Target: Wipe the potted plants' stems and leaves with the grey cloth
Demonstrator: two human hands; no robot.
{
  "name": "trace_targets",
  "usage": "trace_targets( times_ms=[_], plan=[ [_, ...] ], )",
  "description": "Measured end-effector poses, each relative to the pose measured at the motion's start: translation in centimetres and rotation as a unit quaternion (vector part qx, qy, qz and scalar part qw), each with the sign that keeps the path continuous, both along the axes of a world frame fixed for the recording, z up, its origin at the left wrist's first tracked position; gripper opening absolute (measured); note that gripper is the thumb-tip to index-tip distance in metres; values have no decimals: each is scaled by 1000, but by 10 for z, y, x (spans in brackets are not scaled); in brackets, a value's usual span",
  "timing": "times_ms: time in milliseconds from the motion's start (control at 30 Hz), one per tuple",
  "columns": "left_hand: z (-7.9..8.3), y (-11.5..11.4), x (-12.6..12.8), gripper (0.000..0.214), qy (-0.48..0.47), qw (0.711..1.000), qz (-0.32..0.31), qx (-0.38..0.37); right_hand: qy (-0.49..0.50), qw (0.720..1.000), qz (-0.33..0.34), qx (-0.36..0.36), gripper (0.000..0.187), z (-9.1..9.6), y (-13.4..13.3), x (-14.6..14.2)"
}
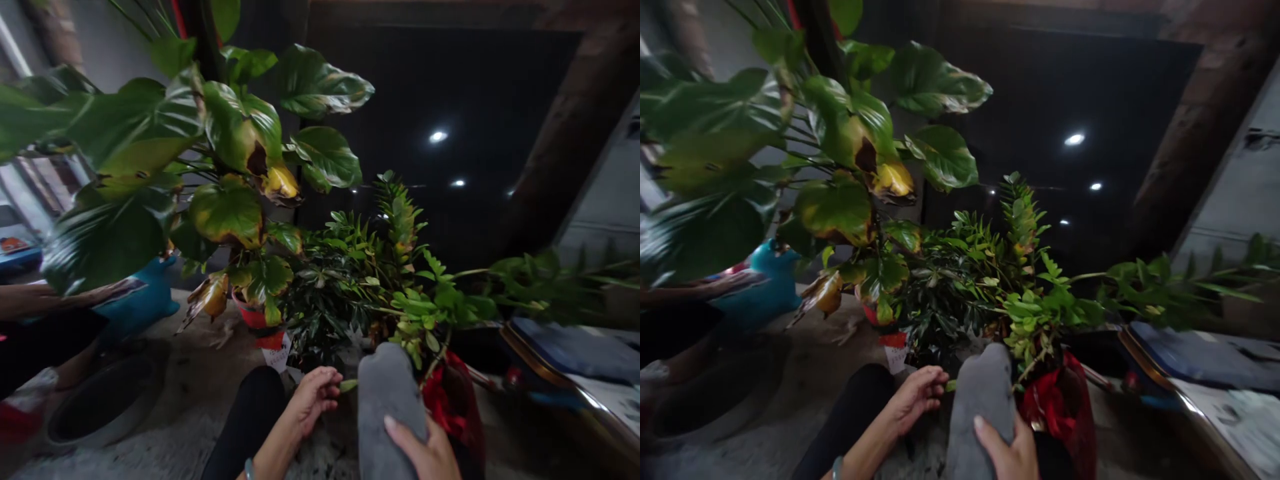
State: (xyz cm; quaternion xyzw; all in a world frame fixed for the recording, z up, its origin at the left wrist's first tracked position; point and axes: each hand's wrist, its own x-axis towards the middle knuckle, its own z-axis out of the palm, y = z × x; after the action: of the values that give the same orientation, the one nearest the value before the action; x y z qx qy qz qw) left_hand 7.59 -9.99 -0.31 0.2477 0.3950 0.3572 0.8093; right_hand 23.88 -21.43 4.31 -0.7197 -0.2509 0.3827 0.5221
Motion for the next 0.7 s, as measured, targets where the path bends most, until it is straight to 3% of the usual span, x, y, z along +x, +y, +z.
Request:
trace_targets(
  times_ms=[67,133,267,333,400,500,567,700],
  plan=[
    [-5,4,-3,30,37,999,31,-20,-21,999,-46,18,46,14,0,17],
    [-12,7,-7,30,87,993,75,-40,-26,996,-83,29,46,16,0,22],
    [-21,10,-10,29,176,971,147,-74,-7,999,-40,1,43,2,-7,2],
    [-18,12,-10,29,146,975,149,-74,-3,1000,-4,6,42,6,-10,-10],
    [-11,15,-10,30,77,983,155,-67,4,999,17,38,44,23,-5,-18],
    [6,25,-14,31,-24,982,185,-22,0,996,7,86,45,57,19,-19],
    [18,33,-17,27,-72,978,195,19,-7,993,-16,117,44,69,40,-19],
    [36,50,-20,20,-87,975,199,43,26,993,-12,118,39,54,59,-31]
  ],
)
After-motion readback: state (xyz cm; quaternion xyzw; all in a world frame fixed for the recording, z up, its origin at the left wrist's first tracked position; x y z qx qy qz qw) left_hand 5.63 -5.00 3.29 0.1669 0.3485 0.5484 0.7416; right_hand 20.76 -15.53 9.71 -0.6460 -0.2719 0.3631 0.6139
